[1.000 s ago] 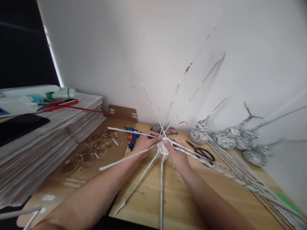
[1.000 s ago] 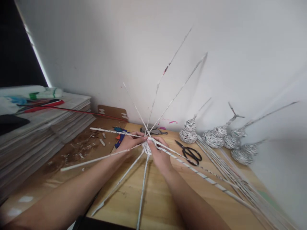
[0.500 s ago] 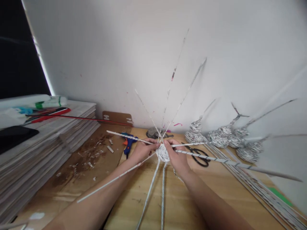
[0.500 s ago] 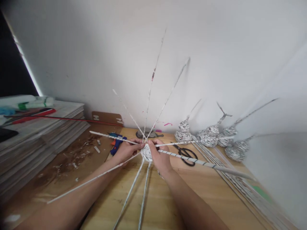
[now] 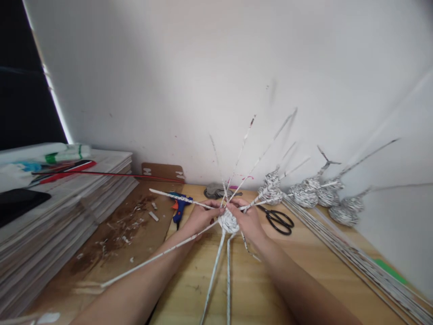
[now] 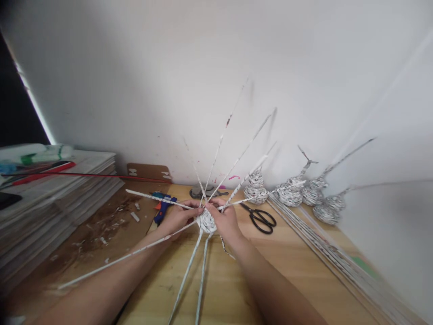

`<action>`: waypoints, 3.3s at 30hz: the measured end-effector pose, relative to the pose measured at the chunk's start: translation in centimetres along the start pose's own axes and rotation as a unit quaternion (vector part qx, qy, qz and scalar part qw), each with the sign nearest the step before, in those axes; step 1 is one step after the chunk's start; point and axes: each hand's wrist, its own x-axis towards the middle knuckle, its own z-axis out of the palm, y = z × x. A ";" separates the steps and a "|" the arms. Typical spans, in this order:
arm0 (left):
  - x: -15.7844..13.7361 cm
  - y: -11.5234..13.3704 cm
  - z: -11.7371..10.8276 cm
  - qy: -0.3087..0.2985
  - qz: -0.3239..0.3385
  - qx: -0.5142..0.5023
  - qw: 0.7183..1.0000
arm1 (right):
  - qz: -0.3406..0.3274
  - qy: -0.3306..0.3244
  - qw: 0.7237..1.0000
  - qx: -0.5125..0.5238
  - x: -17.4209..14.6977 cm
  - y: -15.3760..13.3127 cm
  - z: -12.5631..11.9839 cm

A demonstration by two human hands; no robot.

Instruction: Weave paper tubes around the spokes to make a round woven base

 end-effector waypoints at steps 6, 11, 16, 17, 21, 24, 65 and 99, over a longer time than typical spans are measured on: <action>0.0 0.2 -0.1 -0.004 -0.037 -0.016 0.999 | 0.015 -0.035 0.999 0.005 0.2 0.0 -0.5; -0.1 -0.2 0.1 0.031 -0.015 -0.009 0.999 | -0.009 -0.013 1.000 -0.013 0.3 0.2 -0.3; -0.9 0.5 1.0 0.099 0.035 0.037 0.994 | 0.009 0.051 0.998 0.031 0.1 0.4 0.4; -1.1 0.7 1.2 0.108 0.043 0.050 0.992 | 0.019 0.062 0.997 0.042 0.0 0.4 0.6; -1.4 0.9 1.7 0.128 0.099 0.079 0.984 | 0.059 0.097 0.989 0.090 -0.2 0.6 1.1; -1.3 0.5 1.7 0.131 0.150 0.100 0.975 | 0.074 0.107 0.987 0.100 -0.1 0.9 1.1; 0.4 -0.8 0.1 0.077 0.051 0.016 0.996 | 0.037 0.071 0.996 0.039 -0.4 1.6 1.3; 0.0 -0.3 0.4 0.127 0.084 0.042 0.987 | 0.004 0.029 1.000 -0.007 -0.4 1.8 1.2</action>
